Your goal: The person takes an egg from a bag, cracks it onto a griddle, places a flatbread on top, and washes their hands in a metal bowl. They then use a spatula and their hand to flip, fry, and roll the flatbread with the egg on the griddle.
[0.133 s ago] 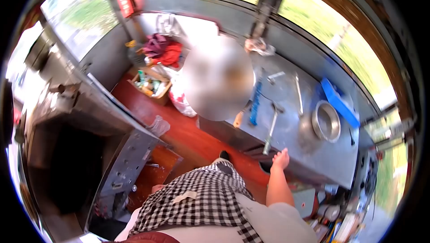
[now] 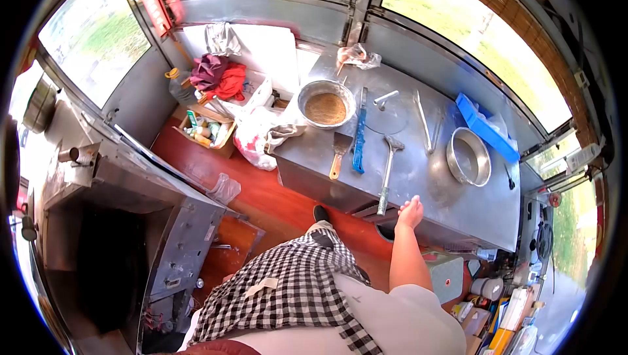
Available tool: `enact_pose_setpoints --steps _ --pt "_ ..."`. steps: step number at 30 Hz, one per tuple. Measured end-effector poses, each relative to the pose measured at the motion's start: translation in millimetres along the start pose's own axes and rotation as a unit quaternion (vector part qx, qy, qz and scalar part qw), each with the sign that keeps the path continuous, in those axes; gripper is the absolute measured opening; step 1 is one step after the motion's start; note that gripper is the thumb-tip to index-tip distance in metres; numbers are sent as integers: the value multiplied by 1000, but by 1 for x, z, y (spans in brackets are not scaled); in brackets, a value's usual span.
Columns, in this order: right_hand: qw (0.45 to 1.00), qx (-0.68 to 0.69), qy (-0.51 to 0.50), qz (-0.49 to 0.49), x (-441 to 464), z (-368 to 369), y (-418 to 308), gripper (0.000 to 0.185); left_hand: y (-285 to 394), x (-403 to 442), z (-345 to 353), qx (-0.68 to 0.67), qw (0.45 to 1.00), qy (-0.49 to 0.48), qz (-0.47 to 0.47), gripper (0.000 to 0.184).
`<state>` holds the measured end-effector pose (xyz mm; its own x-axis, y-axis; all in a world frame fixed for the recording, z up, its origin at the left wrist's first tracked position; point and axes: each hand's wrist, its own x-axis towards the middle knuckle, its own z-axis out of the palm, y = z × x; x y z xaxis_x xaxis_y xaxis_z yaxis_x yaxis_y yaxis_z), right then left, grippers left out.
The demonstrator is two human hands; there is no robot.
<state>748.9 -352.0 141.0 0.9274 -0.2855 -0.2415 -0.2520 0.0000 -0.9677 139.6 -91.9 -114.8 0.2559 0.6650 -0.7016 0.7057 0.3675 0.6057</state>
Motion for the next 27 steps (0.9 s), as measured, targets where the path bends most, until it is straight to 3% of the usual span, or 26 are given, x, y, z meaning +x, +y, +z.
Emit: enact_pose_setpoints --steps 9,14,20,23,25,27 --pt "993 56 -64 -80 9 99 -45 24 60 10 -34 -33 995 47 -81 19" --pt "982 69 -128 -118 27 171 -77 22 108 3 -32 -16 997 48 -63 21" --pt "968 65 -189 -153 54 266 -124 24 97 22 -25 -26 997 61 -40 26" --pt "959 61 -221 -165 79 317 -139 26 146 9 -25 -7 994 85 -70 24" --pt "957 45 -237 -164 92 350 -148 28 241 -27 -28 -68 989 82 -104 21" --pt "954 44 -252 -155 113 386 -152 29 272 -31 -20 -104 984 92 -111 20"
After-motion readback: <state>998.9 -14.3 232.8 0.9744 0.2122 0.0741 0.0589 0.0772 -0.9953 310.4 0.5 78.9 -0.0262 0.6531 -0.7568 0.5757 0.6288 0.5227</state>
